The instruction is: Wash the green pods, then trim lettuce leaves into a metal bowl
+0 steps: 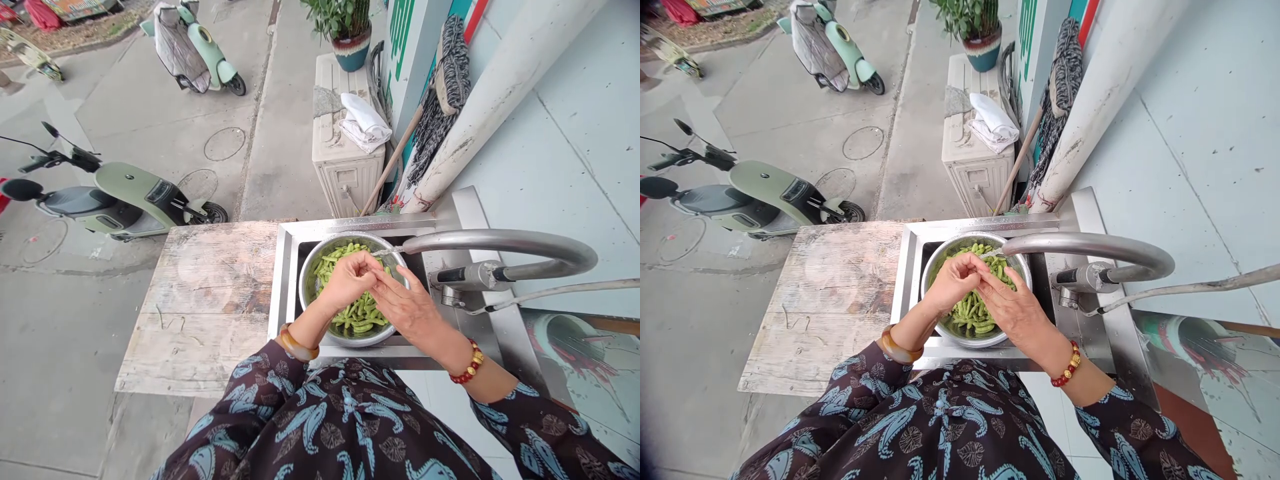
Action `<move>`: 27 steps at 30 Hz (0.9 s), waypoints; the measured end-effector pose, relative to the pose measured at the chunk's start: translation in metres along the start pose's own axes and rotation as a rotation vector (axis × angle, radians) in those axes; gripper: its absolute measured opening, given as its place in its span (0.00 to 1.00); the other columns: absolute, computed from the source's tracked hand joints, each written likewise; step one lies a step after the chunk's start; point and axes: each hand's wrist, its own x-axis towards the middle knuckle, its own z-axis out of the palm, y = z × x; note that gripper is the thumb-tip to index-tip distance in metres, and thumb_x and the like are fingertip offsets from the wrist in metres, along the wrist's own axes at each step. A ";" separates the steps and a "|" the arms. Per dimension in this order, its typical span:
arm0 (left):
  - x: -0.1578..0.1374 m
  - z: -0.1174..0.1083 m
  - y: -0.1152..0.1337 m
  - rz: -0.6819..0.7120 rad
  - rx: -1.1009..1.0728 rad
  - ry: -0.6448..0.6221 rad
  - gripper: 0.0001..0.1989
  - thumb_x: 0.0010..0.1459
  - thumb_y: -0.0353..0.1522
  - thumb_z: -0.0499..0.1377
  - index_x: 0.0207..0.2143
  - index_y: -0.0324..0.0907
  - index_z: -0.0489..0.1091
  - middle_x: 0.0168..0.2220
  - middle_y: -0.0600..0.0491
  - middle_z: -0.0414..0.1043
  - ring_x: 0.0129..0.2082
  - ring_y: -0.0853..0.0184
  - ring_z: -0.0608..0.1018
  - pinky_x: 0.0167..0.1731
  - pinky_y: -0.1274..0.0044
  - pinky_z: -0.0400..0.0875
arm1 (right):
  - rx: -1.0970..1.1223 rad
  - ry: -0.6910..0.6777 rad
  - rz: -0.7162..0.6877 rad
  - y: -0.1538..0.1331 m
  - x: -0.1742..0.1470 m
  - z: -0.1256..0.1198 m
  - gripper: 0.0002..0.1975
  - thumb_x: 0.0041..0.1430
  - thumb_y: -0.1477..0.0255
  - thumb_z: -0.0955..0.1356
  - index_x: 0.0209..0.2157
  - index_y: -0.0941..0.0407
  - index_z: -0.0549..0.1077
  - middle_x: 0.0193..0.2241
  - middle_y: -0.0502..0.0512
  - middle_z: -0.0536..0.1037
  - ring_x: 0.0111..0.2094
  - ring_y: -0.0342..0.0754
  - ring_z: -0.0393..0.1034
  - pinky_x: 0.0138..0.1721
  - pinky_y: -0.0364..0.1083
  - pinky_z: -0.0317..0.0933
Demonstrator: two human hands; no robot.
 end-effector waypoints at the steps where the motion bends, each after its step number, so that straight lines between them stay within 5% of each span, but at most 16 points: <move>1: 0.000 -0.001 0.001 0.002 0.007 -0.014 0.05 0.43 0.25 0.59 0.26 0.39 0.71 0.25 0.56 0.71 0.25 0.72 0.71 0.28 0.80 0.65 | 0.003 0.002 -0.001 0.000 0.000 -0.002 0.23 0.65 0.84 0.60 0.58 0.57 0.68 0.62 0.55 0.69 0.70 0.49 0.46 0.71 0.60 0.37; 14: 0.002 -0.006 0.000 0.013 0.064 -0.070 0.04 0.45 0.25 0.60 0.27 0.38 0.72 0.26 0.55 0.72 0.26 0.72 0.72 0.29 0.80 0.66 | -0.065 0.006 -0.021 0.002 0.000 -0.004 0.24 0.65 0.84 0.59 0.58 0.53 0.69 0.61 0.51 0.70 0.68 0.47 0.51 0.70 0.57 0.43; 18: 0.003 -0.009 0.001 0.011 0.046 -0.106 0.05 0.48 0.25 0.60 0.30 0.39 0.73 0.28 0.54 0.73 0.29 0.71 0.73 0.34 0.78 0.67 | -0.020 0.006 -0.024 0.002 0.003 -0.009 0.23 0.64 0.84 0.59 0.58 0.59 0.69 0.61 0.57 0.70 0.67 0.51 0.53 0.68 0.57 0.50; 22: 0.005 -0.006 0.002 -0.030 0.083 -0.146 0.10 0.55 0.33 0.62 0.39 0.39 0.77 0.33 0.51 0.77 0.34 0.67 0.76 0.37 0.75 0.68 | -0.011 -0.005 -0.065 0.001 0.008 -0.008 0.20 0.62 0.84 0.61 0.52 0.64 0.73 0.54 0.63 0.76 0.62 0.54 0.63 0.66 0.57 0.56; 27: 0.008 -0.004 -0.004 -0.102 0.069 -0.145 0.11 0.51 0.36 0.68 0.32 0.37 0.76 0.28 0.52 0.75 0.29 0.68 0.74 0.33 0.76 0.67 | 0.034 -0.017 -0.096 0.001 0.016 -0.008 0.17 0.61 0.85 0.60 0.47 0.63 0.76 0.46 0.62 0.80 0.56 0.53 0.70 0.66 0.55 0.57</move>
